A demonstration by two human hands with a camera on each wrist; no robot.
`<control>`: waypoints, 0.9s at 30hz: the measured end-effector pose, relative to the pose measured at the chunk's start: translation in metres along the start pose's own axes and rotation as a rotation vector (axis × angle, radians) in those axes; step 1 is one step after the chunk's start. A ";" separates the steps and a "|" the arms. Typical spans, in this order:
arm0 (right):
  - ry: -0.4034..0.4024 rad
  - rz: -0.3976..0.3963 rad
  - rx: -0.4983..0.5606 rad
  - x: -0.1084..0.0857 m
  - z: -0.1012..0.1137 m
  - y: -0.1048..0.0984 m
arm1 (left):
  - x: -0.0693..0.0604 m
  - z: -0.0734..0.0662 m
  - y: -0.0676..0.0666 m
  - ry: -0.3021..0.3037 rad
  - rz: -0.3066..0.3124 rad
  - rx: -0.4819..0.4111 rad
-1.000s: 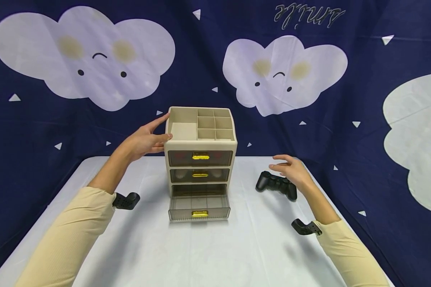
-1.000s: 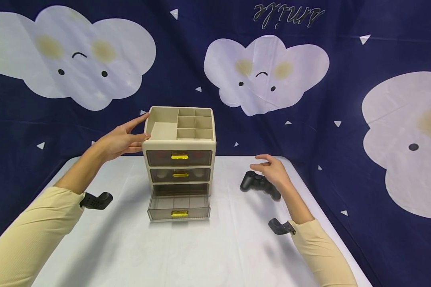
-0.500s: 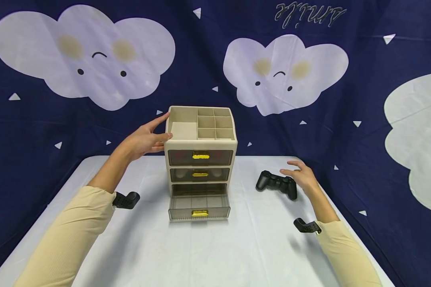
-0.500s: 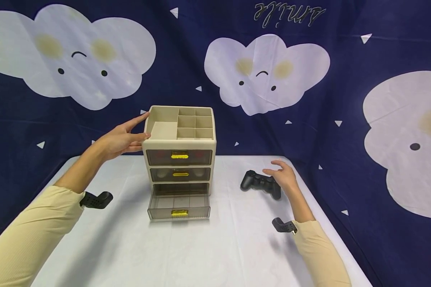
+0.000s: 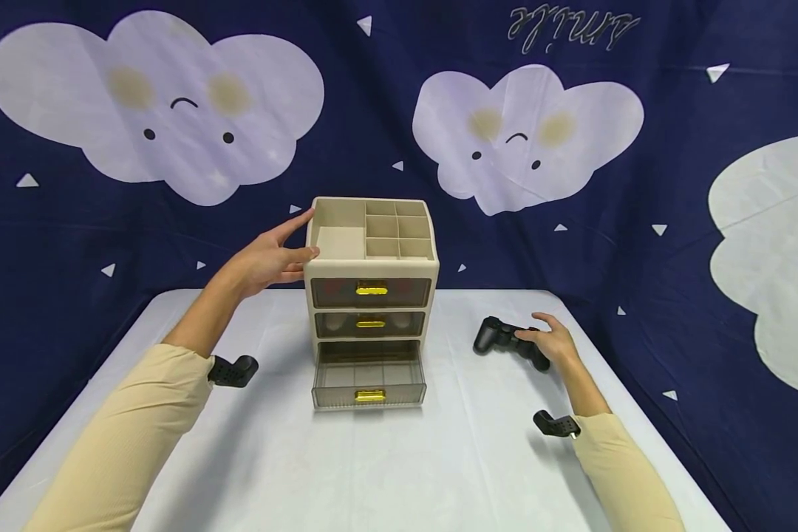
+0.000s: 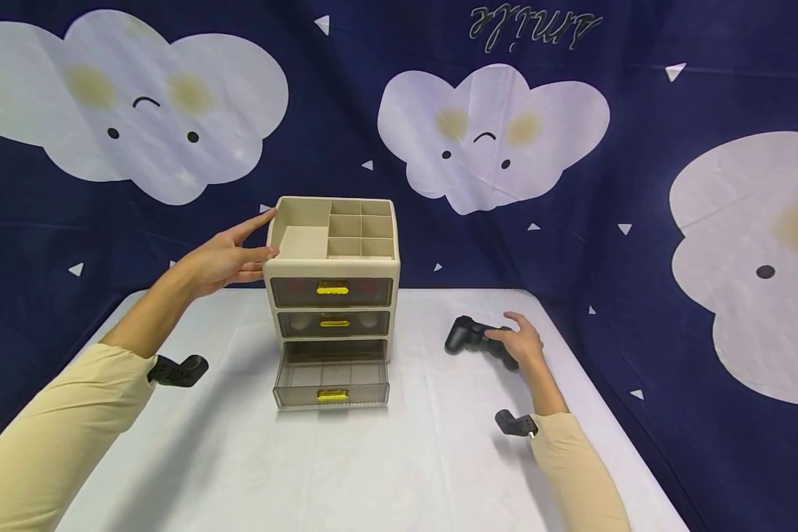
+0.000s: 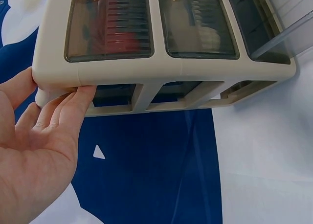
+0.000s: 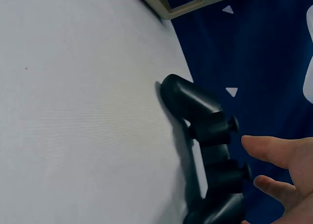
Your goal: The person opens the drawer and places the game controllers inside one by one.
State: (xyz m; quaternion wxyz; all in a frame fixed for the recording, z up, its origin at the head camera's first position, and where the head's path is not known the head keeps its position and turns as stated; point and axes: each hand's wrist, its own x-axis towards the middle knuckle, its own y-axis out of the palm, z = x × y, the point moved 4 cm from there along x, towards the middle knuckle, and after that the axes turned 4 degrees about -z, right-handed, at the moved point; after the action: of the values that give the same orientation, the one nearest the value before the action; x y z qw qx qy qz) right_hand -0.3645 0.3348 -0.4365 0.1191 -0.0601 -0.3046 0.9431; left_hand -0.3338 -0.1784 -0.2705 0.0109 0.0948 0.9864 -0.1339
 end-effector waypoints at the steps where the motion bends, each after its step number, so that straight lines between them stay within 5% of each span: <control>1: 0.005 0.007 0.002 0.000 -0.002 0.002 | 0.000 0.000 0.000 0.000 -0.002 0.001; 14: -0.023 0.048 -0.067 -0.001 -0.014 0.010 | -0.002 -0.001 0.000 -0.001 -0.016 0.002; 27: -0.040 -0.001 -0.157 -0.002 -0.016 0.009 | -0.003 -0.002 0.000 -0.001 -0.014 0.004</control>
State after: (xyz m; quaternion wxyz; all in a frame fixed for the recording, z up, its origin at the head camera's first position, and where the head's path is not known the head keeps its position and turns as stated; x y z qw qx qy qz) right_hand -0.3614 0.3359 -0.4545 0.1083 -0.0500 -0.3799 0.9173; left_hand -0.3307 -0.1785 -0.2682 0.0104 0.0877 0.9868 -0.1361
